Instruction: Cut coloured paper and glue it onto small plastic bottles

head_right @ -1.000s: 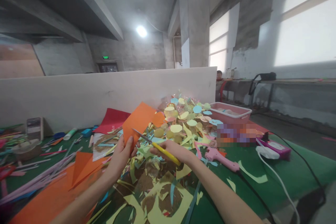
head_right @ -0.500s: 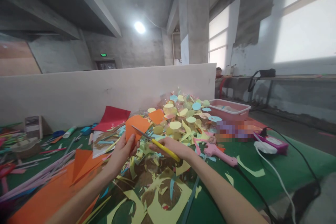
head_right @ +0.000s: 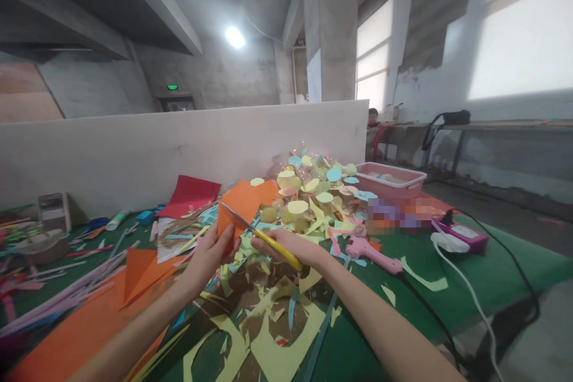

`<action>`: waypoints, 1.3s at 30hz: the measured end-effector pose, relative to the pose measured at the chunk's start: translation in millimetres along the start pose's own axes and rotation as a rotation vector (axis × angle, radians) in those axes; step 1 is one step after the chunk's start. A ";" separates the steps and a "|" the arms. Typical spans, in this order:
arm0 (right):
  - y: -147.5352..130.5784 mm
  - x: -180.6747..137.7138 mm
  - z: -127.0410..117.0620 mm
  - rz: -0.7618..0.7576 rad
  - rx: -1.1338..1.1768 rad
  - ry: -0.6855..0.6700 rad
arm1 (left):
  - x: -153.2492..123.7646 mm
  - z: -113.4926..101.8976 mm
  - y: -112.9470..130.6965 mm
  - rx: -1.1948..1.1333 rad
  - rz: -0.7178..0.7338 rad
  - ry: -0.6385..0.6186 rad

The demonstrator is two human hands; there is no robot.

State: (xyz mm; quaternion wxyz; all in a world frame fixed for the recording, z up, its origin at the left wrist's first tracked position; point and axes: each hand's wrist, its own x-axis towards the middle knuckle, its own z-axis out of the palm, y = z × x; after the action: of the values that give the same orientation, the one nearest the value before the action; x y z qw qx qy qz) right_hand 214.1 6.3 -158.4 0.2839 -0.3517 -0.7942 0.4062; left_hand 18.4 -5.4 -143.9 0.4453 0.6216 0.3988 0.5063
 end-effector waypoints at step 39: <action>18.1 7.6 -9.7 0.245 -0.006 0.330 | 30.6 -77.4 -0.7 0.808 -0.056 0.220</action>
State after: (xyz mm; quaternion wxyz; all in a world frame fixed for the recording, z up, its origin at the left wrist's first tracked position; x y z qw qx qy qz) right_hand 222.6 24.3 -167.5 0.3576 -0.5081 -0.6896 0.3720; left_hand -52.7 35.4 -129.2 0.1341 0.6774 0.6271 0.3605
